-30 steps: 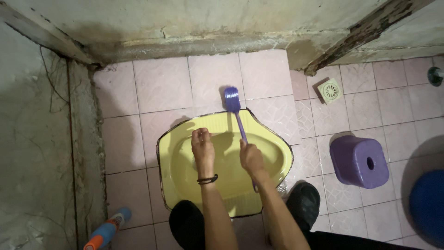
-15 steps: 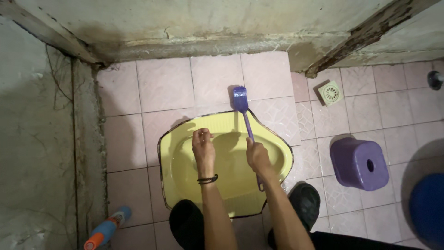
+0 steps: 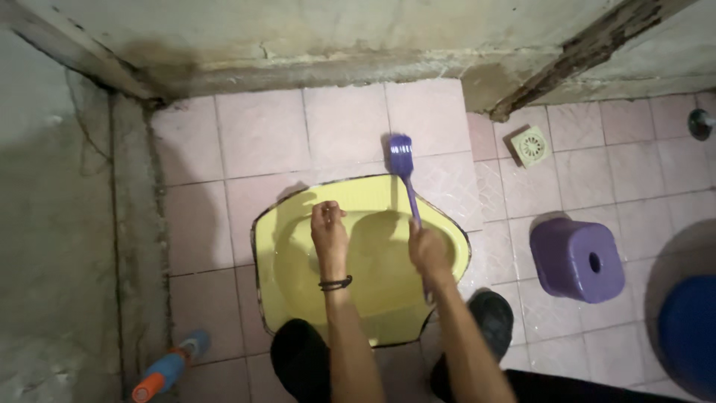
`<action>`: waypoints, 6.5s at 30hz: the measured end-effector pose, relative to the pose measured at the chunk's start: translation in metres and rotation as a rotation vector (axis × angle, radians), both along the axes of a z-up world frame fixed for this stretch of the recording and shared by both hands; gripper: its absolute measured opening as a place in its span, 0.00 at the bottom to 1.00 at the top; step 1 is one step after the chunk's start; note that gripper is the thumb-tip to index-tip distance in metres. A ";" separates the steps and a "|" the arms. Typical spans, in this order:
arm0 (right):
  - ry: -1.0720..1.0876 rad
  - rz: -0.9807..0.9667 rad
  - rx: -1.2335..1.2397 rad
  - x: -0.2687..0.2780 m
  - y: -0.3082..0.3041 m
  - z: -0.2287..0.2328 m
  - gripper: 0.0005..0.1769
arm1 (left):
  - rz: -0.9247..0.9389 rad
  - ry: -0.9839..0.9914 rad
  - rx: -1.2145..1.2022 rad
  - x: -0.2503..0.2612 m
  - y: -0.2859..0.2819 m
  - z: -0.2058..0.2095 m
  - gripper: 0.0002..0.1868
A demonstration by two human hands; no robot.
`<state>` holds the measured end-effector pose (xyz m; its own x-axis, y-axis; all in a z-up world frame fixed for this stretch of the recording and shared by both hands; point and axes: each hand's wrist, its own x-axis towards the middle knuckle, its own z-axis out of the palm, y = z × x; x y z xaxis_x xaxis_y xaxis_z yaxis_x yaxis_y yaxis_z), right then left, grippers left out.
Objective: The person squats over a yellow squat toilet and uses a purple toilet brush to scrub the interior surfaces. They briefly apply liquid from a blue bottle into the bowl before continuing to scrub the bowl and surrounding floor tiles.
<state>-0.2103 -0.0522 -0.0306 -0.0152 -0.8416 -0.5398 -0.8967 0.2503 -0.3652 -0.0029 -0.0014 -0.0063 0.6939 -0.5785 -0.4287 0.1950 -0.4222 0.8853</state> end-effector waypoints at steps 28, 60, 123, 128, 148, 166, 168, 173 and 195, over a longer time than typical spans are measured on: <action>-0.215 -0.133 -0.055 0.029 -0.099 -0.033 0.40 | -0.494 0.279 -0.074 -0.113 -0.023 -0.073 0.28; -0.721 -0.543 -0.183 -0.077 -0.047 0.003 0.26 | -0.512 -0.243 0.285 -0.156 -0.009 0.024 0.18; -0.727 -0.331 -0.204 -0.010 -0.075 0.039 0.27 | -0.419 -0.414 0.244 -0.092 -0.037 -0.033 0.19; -0.732 -0.337 -0.200 -0.011 -0.076 0.044 0.27 | -0.326 -0.439 0.467 -0.009 0.007 -0.001 0.20; -0.669 -0.200 -0.099 0.044 -0.052 0.053 0.27 | 0.005 -0.451 0.199 -0.020 0.050 -0.016 0.24; -0.688 -0.166 -0.117 0.040 -0.055 0.045 0.28 | -0.217 -0.263 0.417 -0.072 0.062 -0.003 0.30; -0.673 -0.195 -0.108 0.036 -0.051 0.047 0.27 | -0.077 -0.477 0.358 -0.047 0.075 0.004 0.26; -0.722 -0.203 -0.070 0.040 -0.053 0.057 0.27 | 0.082 -0.250 0.463 -0.005 0.083 0.014 0.26; -0.797 -0.274 -0.143 -0.012 -0.073 0.019 0.27 | -0.275 -0.335 0.344 -0.143 0.039 -0.008 0.25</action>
<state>-0.2227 -0.1249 -0.0117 0.1108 -0.9244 -0.3649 -0.2729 0.3248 -0.9056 -0.1462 0.0372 -0.0144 0.6677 -0.6234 -0.4069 -0.2319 -0.6935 0.6821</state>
